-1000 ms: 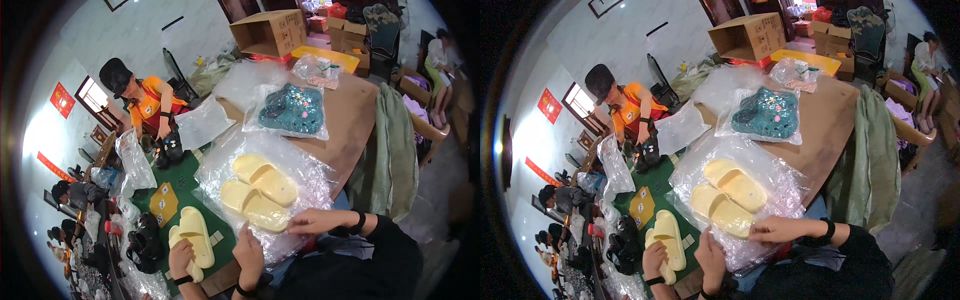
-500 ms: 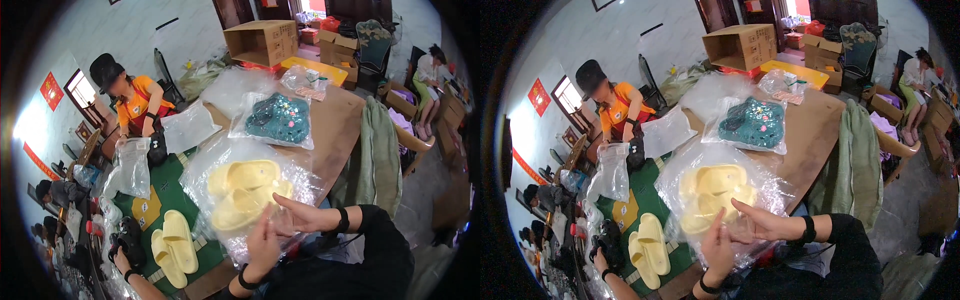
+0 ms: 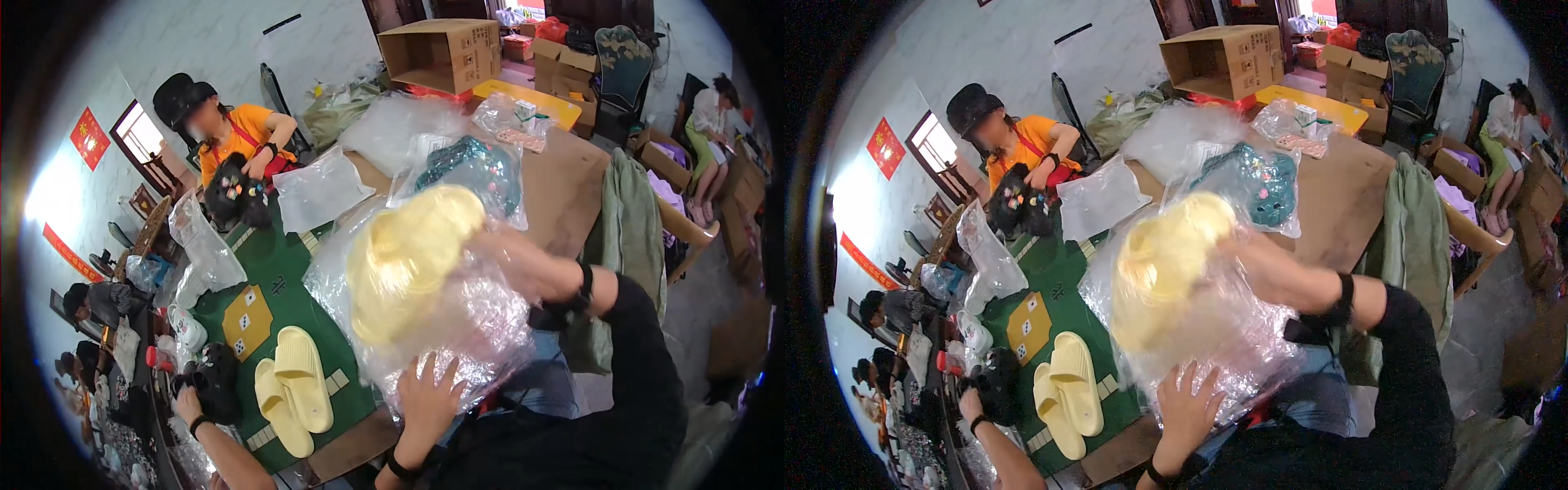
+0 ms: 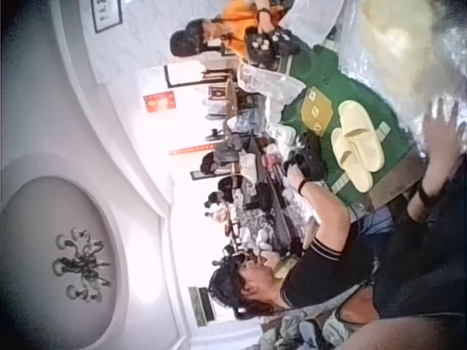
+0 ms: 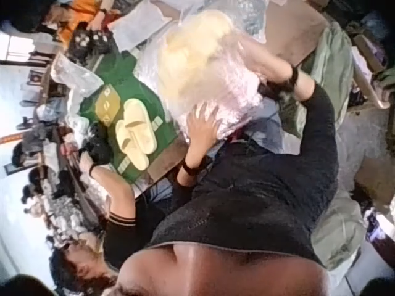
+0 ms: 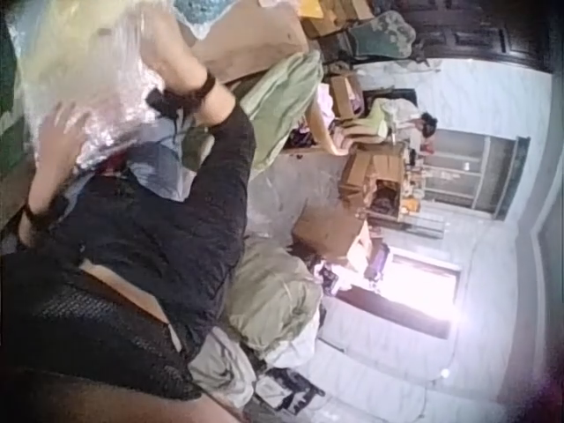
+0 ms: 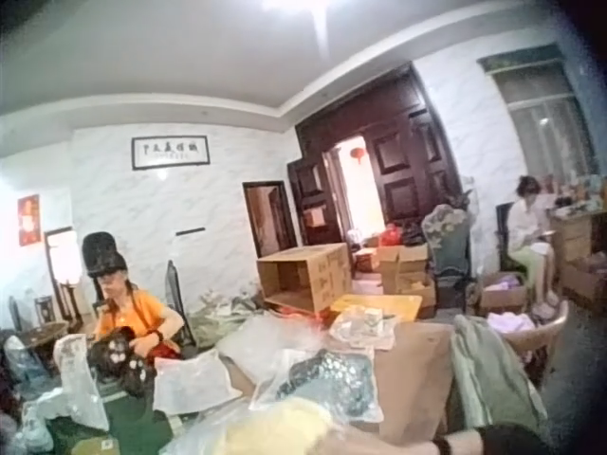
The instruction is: Packing various slippers and shoes into plastic bags and placing them into larger transport sacks.
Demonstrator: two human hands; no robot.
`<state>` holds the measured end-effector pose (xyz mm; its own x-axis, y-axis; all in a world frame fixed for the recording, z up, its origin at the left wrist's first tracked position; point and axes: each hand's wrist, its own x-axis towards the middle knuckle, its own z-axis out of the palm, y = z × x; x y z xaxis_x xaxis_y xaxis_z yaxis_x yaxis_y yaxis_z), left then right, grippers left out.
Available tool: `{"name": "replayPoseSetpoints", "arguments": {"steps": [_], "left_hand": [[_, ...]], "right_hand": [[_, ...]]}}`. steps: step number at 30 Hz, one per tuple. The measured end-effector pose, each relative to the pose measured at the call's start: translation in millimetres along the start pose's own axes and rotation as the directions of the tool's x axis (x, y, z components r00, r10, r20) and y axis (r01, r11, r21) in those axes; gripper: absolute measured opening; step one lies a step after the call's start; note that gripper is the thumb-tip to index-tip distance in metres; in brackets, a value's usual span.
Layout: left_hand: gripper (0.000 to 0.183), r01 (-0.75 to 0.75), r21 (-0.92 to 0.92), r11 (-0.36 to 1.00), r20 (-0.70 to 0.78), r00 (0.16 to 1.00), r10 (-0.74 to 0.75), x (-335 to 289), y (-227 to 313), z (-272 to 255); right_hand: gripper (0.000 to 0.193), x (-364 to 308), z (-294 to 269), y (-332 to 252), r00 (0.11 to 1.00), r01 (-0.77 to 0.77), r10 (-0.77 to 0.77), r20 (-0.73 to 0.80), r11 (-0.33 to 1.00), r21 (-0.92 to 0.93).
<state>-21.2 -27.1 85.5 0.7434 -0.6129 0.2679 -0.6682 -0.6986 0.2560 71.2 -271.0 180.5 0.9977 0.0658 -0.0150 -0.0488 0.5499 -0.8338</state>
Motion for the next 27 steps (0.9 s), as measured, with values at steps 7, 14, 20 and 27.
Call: {"name": "replayPoseSetpoints", "arguments": {"steps": [7, 14, 20, 27], "left_hand": [[0.042, 0.088, 0.162, 0.983, 0.061, 0.993, -0.099, -22, -23, 47], [0.045, 0.047, 0.099, 0.994, 0.077, 0.996, -0.054, -20, -27, 60], [0.044, 0.079, 0.119, 0.990, 0.130, 0.987, -0.095, -16, -23, 61], [0.043, 0.066, 0.160, 0.985, 0.127, 0.988, -0.087, -21, -33, 63]], "right_hand": [[0.024, 198, 51, -17, 0.959, 0.274, -0.262, -0.111, 0.955, 0.111], [0.062, 235, -2, 57, 0.993, 0.097, -0.115, 0.016, 0.747, -0.658], [0.048, 195, -46, 85, 0.927, 0.017, -0.357, 0.112, -0.259, -0.966], [0.021, 211, -88, 94, 0.814, -0.246, -0.551, 0.181, -0.610, -0.753]]}}
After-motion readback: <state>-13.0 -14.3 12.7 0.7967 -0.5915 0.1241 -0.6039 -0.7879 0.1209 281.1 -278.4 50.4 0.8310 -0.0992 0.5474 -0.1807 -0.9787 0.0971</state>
